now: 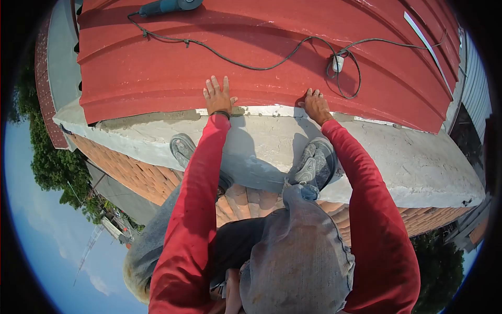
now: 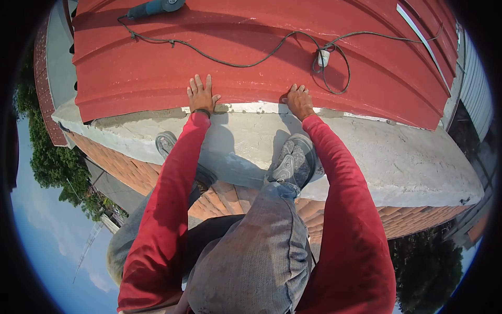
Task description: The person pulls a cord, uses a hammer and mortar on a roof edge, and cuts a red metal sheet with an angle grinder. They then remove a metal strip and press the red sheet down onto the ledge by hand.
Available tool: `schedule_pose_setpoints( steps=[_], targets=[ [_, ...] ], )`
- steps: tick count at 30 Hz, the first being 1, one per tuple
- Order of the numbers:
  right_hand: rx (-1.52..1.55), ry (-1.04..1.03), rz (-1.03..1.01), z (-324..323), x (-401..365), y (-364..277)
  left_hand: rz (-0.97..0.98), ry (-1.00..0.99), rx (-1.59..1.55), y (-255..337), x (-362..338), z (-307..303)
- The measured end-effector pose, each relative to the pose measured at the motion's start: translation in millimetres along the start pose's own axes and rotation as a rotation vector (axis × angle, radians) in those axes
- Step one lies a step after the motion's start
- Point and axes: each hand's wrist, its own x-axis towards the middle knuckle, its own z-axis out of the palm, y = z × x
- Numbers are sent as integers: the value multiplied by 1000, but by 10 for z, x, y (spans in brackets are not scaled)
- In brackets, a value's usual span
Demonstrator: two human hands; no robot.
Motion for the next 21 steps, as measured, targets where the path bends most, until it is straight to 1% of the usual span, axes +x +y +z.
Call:
schedule_pose_setpoints(
  steps=[1,3,5,7,9,10,13,15,17,19,20,21],
  targets=[
    [-11,-14,1,-41,52,4,1,-12,-14,6,18,34],
    [-23,-222,42,-197,162,-26,-11,-34,-144,-20,37,63],
    [-4,-224,54,-202,319,2,-8,-28,-175,-55,92,114],
    [15,-211,73,-253,300,16,-1,-7,-206,-29,61,112],
    [84,-241,-4,-386,374,24,-15,-43,-157,6,69,48],
    [98,-276,41,-409,396,-8,-16,-50,-143,19,77,4],
    [292,-232,156,-293,262,-32,-68,-99,-119,140,-60,-205],
    [352,-125,272,-205,75,-91,17,-77,-123,187,-111,-282],
    [413,-205,365,-212,-79,-115,128,-71,-102,207,-111,-229],
    [373,-344,414,-214,-124,-87,170,-82,-65,168,-32,-60],
    [373,-331,449,-219,-155,-51,176,-66,-40,155,20,-3],
    [395,-306,536,-223,-161,-25,180,-83,-9,177,57,-44]
  ],
)
